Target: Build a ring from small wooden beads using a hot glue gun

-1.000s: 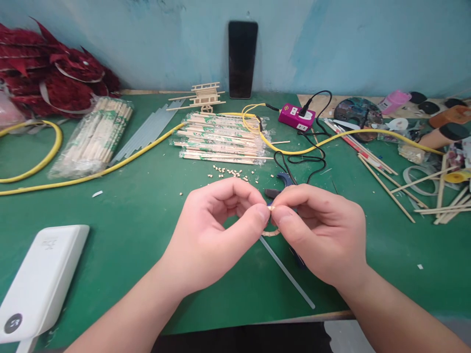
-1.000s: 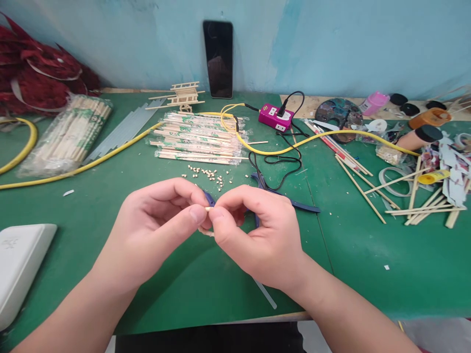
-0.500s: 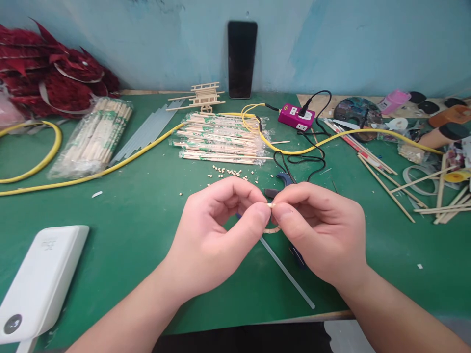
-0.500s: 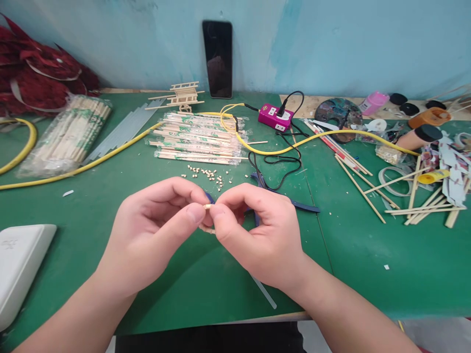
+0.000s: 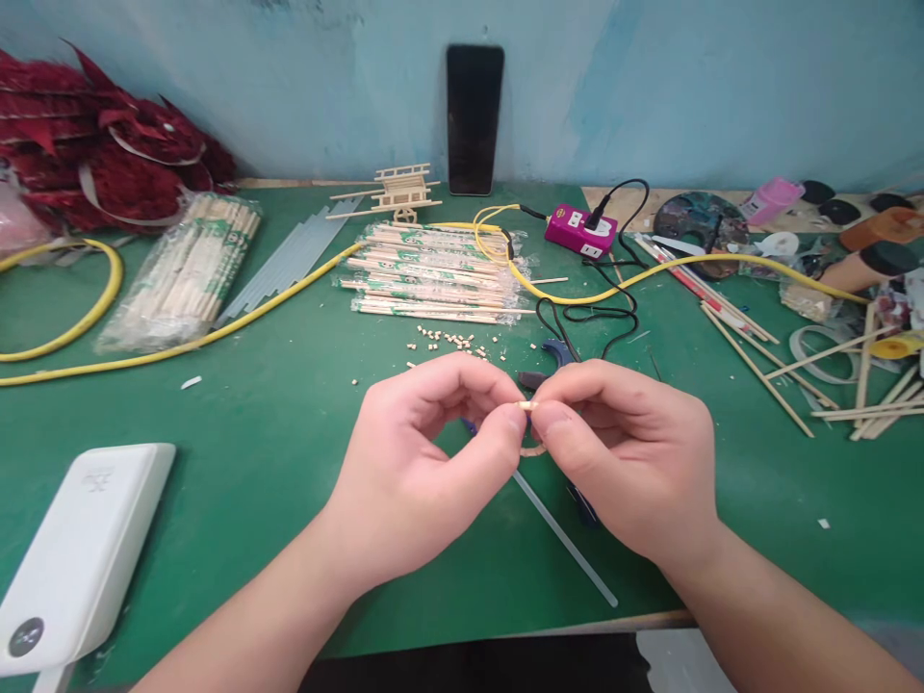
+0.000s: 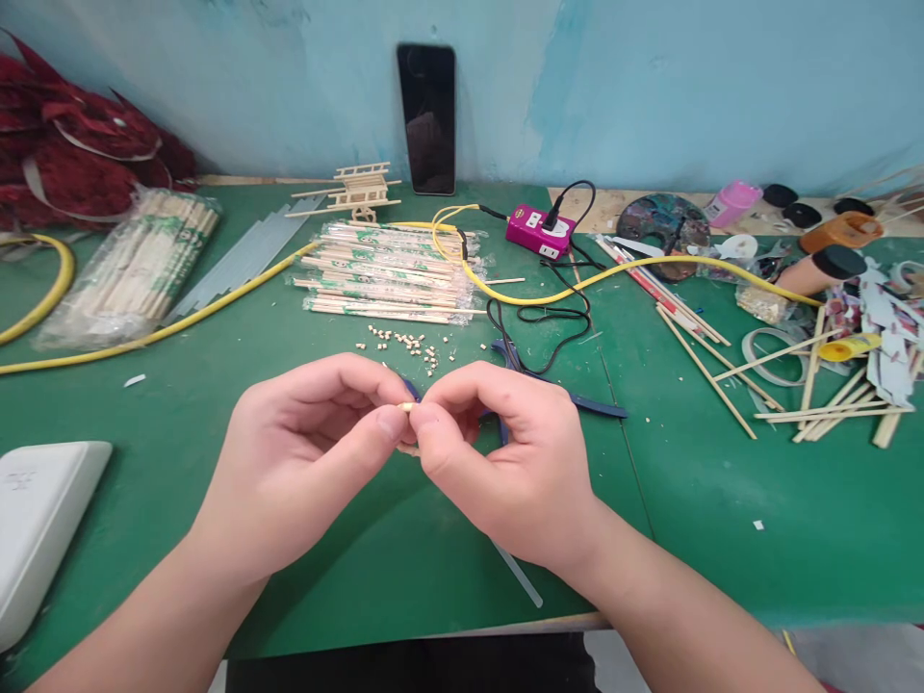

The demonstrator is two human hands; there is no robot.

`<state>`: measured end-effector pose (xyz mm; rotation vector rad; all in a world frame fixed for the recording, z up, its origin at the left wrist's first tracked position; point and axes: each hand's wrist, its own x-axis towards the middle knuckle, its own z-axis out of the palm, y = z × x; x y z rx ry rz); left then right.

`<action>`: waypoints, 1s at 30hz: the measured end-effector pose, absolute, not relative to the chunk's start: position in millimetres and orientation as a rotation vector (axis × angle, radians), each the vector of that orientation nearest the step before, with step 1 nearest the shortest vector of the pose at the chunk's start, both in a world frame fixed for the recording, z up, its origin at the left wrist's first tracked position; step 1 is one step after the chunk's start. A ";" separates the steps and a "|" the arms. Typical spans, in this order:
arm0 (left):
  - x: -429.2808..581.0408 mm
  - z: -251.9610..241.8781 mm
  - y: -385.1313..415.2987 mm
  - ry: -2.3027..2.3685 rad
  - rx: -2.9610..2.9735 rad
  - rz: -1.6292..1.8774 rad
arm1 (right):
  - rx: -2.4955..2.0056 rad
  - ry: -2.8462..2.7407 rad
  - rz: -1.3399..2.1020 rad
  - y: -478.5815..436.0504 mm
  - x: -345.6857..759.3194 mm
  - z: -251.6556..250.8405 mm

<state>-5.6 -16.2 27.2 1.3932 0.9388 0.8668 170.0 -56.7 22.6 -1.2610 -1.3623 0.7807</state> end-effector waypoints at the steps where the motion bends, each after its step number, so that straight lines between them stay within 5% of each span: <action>1: -5.5 27.2 -16.3 0.938 1.403 0.869 | -1.260 -1.366 0.781 -56.5 170.1 22.3; 30: -5.8 25.0 -9.7 0.879 1.014 0.944 | -1.258 -1.296 1.011 -52.8 174.0 17.5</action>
